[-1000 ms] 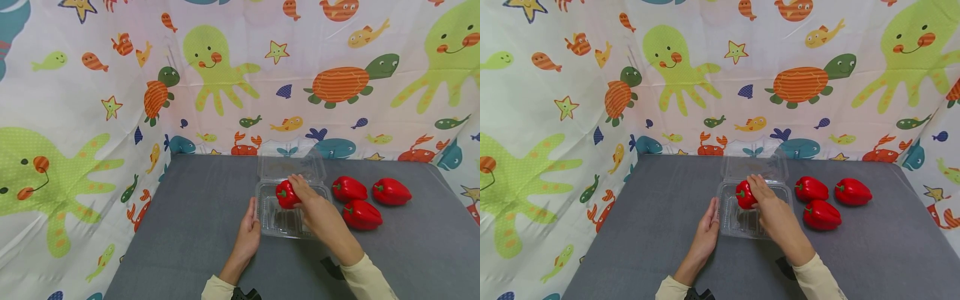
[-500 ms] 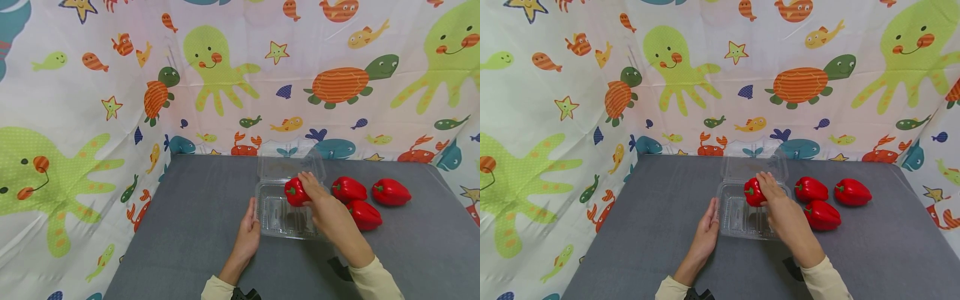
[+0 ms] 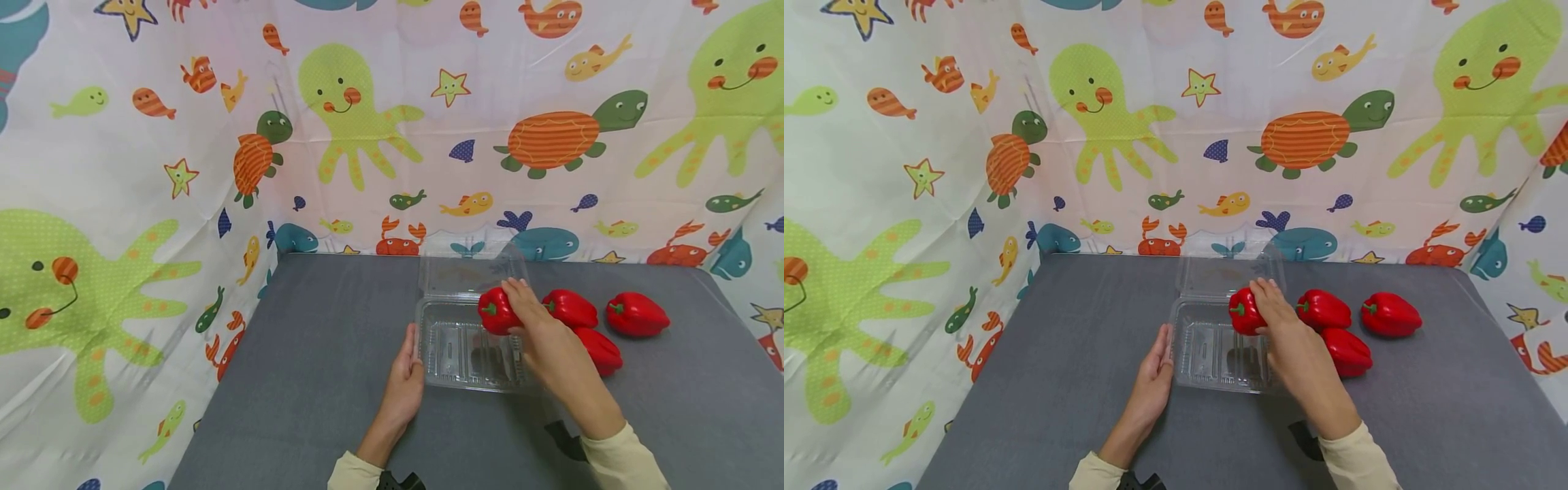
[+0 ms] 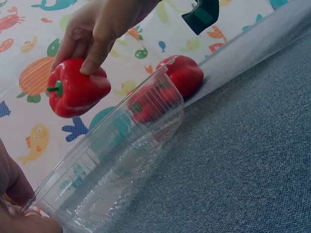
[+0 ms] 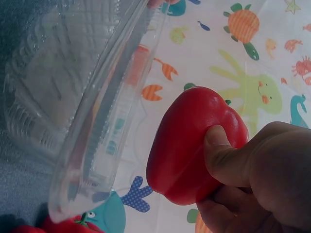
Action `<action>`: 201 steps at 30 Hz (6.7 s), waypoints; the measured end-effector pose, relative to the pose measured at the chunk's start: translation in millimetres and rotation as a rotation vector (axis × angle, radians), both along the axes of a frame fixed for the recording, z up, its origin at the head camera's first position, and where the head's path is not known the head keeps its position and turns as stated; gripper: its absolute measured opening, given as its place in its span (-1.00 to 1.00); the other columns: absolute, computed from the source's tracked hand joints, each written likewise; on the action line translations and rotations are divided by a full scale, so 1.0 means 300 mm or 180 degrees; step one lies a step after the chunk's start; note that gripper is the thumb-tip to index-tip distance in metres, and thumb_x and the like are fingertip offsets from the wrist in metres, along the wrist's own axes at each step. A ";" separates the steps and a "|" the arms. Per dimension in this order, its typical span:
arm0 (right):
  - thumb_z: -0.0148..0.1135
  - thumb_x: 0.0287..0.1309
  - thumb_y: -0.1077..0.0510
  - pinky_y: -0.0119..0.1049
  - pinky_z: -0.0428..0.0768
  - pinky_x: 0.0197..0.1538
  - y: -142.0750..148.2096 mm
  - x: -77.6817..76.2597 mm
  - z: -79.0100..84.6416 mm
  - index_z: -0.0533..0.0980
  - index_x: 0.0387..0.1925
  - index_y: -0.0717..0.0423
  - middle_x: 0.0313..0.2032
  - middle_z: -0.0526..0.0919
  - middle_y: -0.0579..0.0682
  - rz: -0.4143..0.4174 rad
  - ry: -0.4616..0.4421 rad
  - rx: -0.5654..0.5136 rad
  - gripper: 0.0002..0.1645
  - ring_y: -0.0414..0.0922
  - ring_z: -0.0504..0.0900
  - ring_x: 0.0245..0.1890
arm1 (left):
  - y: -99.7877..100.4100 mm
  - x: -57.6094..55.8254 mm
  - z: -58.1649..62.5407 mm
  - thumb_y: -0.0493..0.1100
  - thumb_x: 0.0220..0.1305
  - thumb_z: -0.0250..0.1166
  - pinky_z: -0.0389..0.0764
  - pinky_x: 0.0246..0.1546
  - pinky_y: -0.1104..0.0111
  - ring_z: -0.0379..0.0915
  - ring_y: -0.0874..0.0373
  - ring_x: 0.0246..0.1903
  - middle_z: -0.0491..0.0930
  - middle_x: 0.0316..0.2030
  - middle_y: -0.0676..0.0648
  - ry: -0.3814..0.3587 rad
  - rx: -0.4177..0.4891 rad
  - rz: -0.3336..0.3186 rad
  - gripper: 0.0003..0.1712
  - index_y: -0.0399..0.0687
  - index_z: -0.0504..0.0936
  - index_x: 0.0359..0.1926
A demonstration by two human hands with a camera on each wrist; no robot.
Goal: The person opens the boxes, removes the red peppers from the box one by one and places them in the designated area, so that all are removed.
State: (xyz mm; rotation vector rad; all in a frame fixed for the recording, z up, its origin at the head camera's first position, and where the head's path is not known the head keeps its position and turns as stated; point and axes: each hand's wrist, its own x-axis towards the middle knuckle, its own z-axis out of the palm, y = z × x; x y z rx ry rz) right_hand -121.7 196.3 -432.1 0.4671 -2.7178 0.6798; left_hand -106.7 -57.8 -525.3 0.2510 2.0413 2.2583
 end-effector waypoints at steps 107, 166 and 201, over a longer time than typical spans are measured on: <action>0.33 0.14 0.59 0.51 0.16 0.31 0.515 0.103 -0.040 -0.03 0.69 0.14 0.58 0.06 0.40 -0.1148 -0.0206 0.0094 0.20 0.31 -0.03 0.61 | 0.005 0.001 0.006 -0.47 0.59 -0.24 -0.16 0.60 0.24 -0.33 0.14 0.66 -0.23 0.70 -0.05 -0.0074 -0.0121 0.0021 -0.22 -0.16 -0.23 0.71; 0.44 0.03 0.51 0.48 0.59 -0.09 0.677 0.142 -0.175 -0.08 0.64 0.30 0.44 0.02 0.67 -0.1093 -0.1152 0.0453 0.27 0.64 0.17 0.33 | 0.003 0.008 0.002 -0.47 0.60 -0.23 -0.20 0.60 0.22 -0.37 0.11 0.67 -0.27 0.70 -0.15 -0.0036 -0.0107 0.0017 -0.23 -0.17 -0.24 0.70; 0.49 0.02 0.47 0.62 0.29 0.12 0.711 0.138 -0.205 -0.25 0.65 0.26 0.48 -0.07 0.60 -0.1103 -0.1214 0.0448 0.40 0.54 -0.13 0.52 | 0.019 0.007 -0.003 -0.48 0.50 -0.16 -0.14 0.62 0.15 -0.28 0.03 0.67 -0.16 0.69 -0.18 -0.0159 0.0134 0.0148 -0.18 -0.23 -0.15 0.69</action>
